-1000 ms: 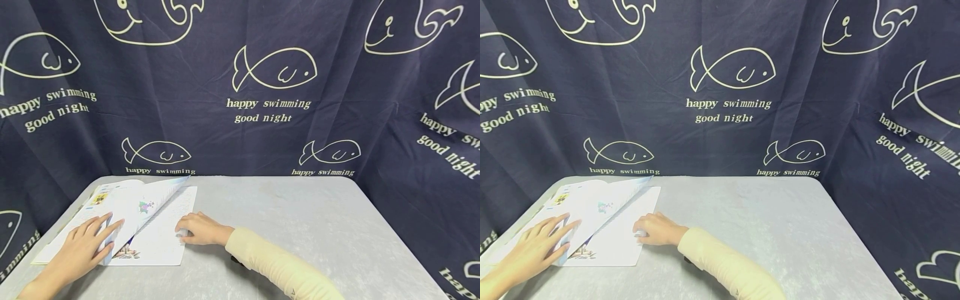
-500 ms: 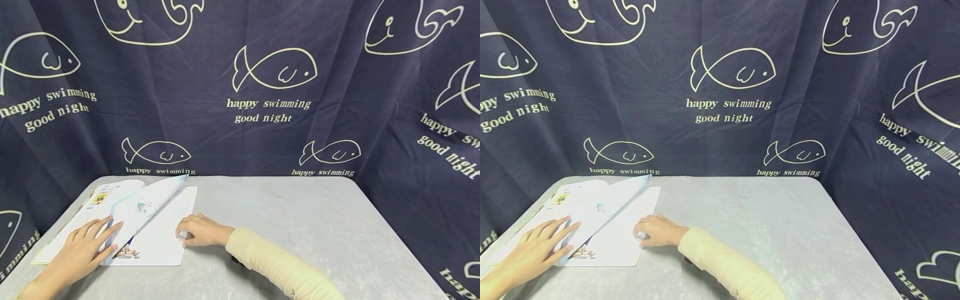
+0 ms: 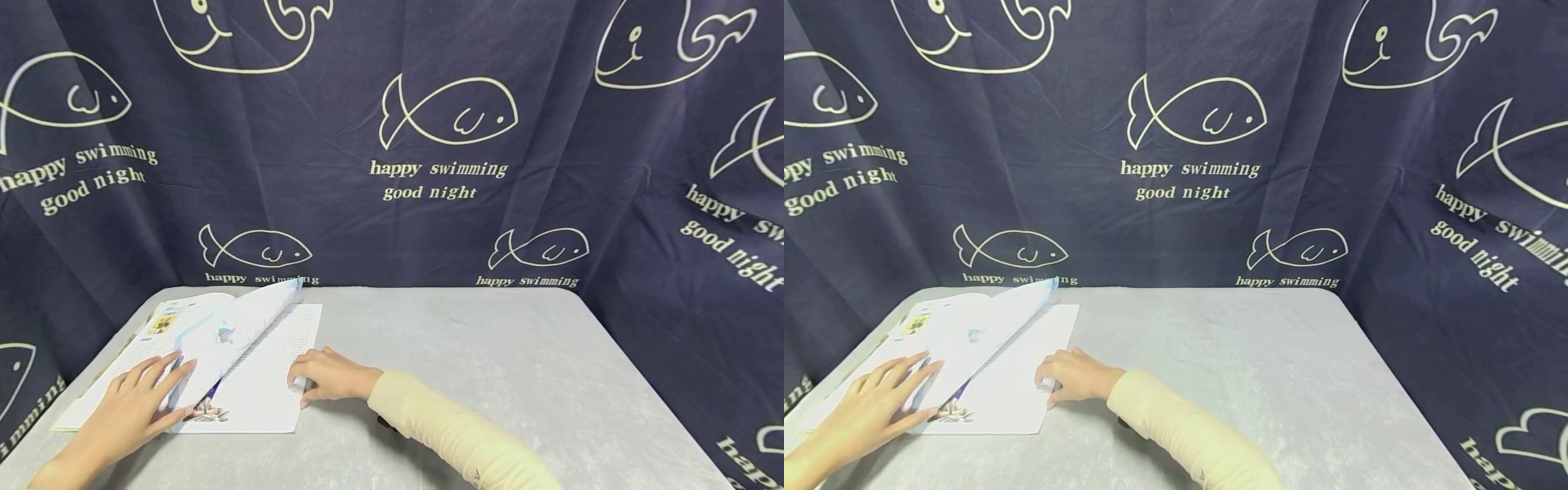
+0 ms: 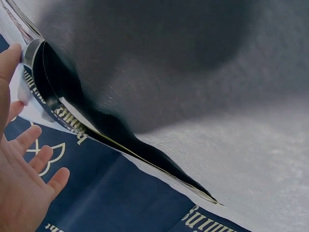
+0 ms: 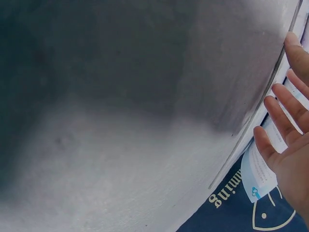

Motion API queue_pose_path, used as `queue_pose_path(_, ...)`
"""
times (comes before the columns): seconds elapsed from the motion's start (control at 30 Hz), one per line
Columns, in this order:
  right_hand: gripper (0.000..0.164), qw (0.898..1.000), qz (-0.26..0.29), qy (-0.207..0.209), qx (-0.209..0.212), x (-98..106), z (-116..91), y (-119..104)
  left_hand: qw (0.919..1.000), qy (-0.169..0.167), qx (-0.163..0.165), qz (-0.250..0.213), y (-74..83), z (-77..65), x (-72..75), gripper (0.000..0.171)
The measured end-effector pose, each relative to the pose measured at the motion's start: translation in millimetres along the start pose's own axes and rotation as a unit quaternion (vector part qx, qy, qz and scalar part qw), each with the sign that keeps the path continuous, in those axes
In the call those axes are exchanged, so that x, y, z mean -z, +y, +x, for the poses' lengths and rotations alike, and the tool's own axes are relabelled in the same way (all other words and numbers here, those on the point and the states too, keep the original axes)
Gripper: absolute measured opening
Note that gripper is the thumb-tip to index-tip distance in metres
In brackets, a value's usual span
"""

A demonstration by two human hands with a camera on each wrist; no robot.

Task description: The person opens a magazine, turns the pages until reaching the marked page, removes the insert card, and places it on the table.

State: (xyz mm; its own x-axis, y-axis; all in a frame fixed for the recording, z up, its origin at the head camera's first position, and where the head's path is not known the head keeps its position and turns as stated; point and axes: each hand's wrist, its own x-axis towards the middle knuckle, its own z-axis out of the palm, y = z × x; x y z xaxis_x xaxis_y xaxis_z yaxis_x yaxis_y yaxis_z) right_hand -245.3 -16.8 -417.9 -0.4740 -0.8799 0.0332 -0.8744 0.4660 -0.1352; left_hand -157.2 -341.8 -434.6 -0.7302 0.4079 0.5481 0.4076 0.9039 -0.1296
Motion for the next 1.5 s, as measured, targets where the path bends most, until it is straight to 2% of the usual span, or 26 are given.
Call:
queue_pose_path(0.2,0.035,1.0,0.0,0.0,0.002,-1.3,1.5,1.4,0.9998,-0.016,0.008,-0.005,1.7,2.2,3.1,0.078)
queue_pose_path(0.53,0.037,1.0,-0.005,-0.001,0.003,-1.8,2.6,1.6,0.9998,-0.003,-0.001,-0.022,0.8,2.7,1.5,0.074)
queue_pose_path(0.87,0.028,1.0,-0.002,0.004,0.009,-0.9,1.4,2.5,0.9997,-0.011,0.0,-0.021,1.7,1.6,1.8,0.073)
queue_pose_path(1.13,0.018,1.0,-0.007,0.012,0.014,-1.3,0.5,3.0,0.9997,-0.01,0.003,-0.023,1.9,1.5,1.3,0.065)
queue_pose_path(1.37,0.015,1.0,-0.003,0.01,0.012,0.2,0.3,1.3,0.9995,-0.024,-0.001,-0.019,1.3,-1.4,1.1,0.059)
queue_pose_path(1.5,0.014,1.0,-0.004,0.012,0.012,0.3,-0.1,0.9,0.999,-0.038,0.009,-0.021,1.5,-2.2,1.5,0.062)
